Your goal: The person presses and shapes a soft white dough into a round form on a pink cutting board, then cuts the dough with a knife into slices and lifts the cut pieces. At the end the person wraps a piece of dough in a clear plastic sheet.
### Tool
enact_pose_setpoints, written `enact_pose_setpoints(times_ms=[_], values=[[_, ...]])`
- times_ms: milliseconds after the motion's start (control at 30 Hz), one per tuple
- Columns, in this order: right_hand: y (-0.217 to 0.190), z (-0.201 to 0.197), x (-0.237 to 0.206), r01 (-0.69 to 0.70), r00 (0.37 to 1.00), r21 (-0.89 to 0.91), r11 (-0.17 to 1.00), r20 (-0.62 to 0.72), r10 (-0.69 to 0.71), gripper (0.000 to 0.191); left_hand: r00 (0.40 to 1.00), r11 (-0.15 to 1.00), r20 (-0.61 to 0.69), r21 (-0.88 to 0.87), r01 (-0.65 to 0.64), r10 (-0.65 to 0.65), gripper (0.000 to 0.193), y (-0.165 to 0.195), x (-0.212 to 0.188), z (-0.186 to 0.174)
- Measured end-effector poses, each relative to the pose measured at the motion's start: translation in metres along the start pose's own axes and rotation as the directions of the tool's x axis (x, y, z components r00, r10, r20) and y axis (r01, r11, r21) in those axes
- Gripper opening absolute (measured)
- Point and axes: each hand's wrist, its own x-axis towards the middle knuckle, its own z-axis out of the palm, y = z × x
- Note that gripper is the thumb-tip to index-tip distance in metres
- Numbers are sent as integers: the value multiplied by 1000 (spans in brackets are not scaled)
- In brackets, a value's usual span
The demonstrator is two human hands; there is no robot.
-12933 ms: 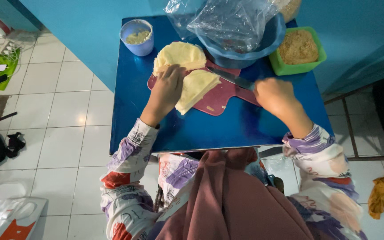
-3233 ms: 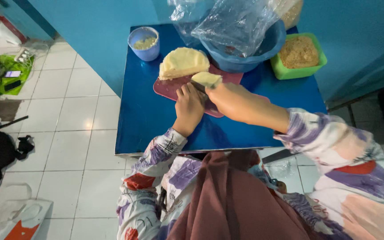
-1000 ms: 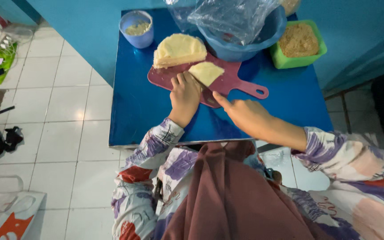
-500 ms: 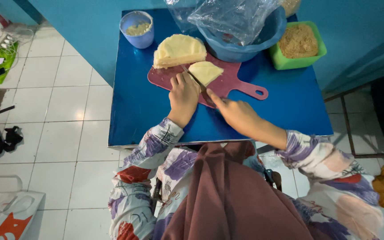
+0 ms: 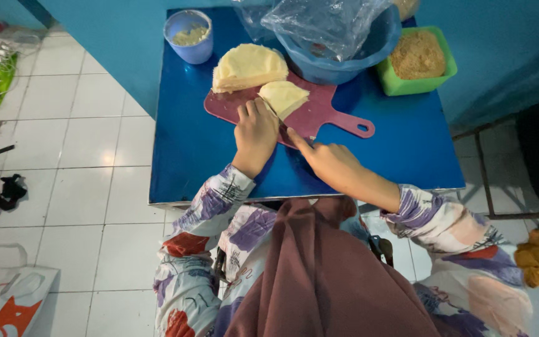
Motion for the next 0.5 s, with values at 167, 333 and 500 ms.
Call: enact_pose_setpoints(times_ms=[167, 333, 500], values=[[5, -5, -2, -2, 999, 31, 1000, 40, 0, 81, 1000, 994, 0, 104, 12, -12, 27, -1, 2, 4], [5, -36, -37, 5, 979, -39, 999, 202, 3, 90, 997, 996, 51, 59, 63, -66, 23, -2, 4, 9], [-1, -92, -71, -97, 937, 48, 994, 341, 75, 88, 993, 987, 114, -150, 52, -35, 32, -13, 0, 1]])
